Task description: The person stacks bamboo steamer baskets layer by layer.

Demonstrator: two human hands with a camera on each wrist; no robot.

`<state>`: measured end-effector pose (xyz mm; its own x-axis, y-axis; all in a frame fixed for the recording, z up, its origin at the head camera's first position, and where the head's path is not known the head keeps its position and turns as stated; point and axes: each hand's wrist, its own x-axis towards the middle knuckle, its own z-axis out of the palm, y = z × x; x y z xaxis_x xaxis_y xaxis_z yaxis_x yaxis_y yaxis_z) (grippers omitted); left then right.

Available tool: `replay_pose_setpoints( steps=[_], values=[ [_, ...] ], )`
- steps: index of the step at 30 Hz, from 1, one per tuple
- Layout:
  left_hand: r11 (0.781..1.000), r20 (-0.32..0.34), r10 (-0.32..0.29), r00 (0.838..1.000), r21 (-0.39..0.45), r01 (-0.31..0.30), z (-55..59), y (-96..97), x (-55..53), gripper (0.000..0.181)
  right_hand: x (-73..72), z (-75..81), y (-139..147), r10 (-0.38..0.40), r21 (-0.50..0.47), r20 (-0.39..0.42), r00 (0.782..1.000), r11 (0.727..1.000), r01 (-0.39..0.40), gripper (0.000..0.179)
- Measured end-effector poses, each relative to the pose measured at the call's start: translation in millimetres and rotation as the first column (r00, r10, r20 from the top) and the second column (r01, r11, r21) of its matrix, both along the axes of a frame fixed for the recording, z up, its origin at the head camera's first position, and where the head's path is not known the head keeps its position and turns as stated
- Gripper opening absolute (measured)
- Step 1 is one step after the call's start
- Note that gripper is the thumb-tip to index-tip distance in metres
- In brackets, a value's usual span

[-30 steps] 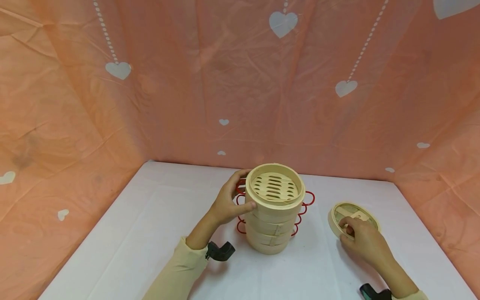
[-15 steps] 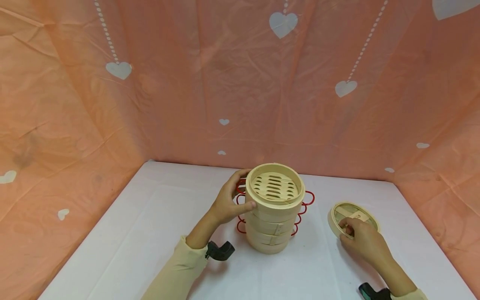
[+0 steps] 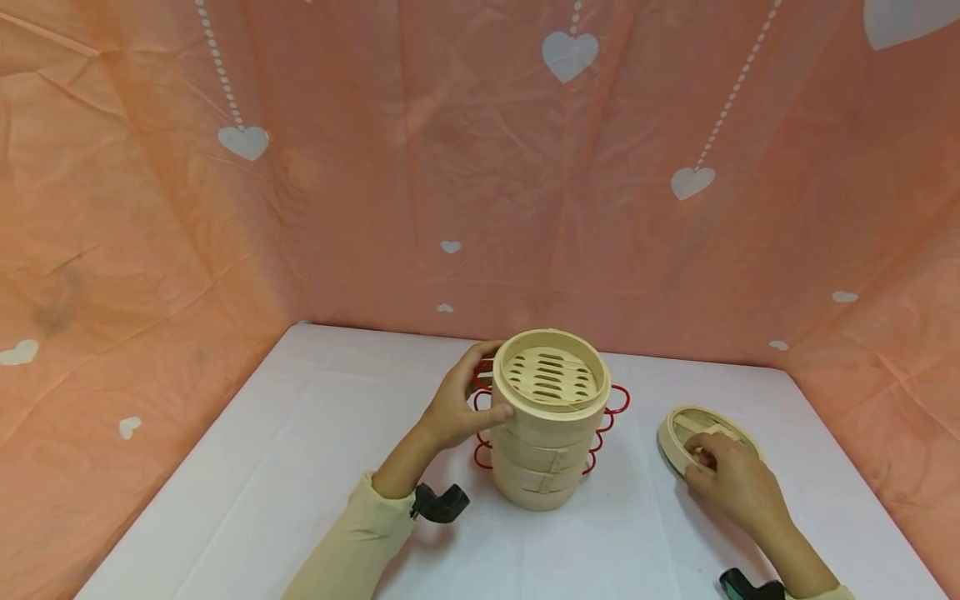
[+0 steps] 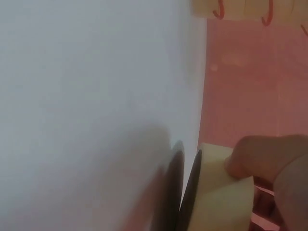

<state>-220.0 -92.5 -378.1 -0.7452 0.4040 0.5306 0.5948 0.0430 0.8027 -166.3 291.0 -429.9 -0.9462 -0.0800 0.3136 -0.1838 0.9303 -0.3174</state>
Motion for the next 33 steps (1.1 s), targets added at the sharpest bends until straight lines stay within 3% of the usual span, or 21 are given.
replay_pose_setpoints(
  steps=[10, 18, 33],
  values=[
    [1.000, 0.005, 0.001, 1.000, -0.006, -0.001, -1.9, -0.5, -0.2, 0.086, 2.3, 2.1, 2.4, 0.013, 0.049, -0.158, 0.987, 0.999, -0.005, 0.022],
    [1.000, -0.001, 0.001, 1.000, -0.009, -0.001, -1.4, -0.5, 0.1, 0.084, -1.0, 9.8, 1.8, 0.080, 0.114, -0.298, 0.951, 0.992, -0.048, 0.021],
    [1.000, 0.007, -0.004, 1.000, 0.002, 0.004, 0.0, -0.6, 0.5, 0.085, -6.8, 32.4, -5.9, 0.129, 0.134, -0.387, 0.913, 0.988, -0.083, 0.019]
  ],
)
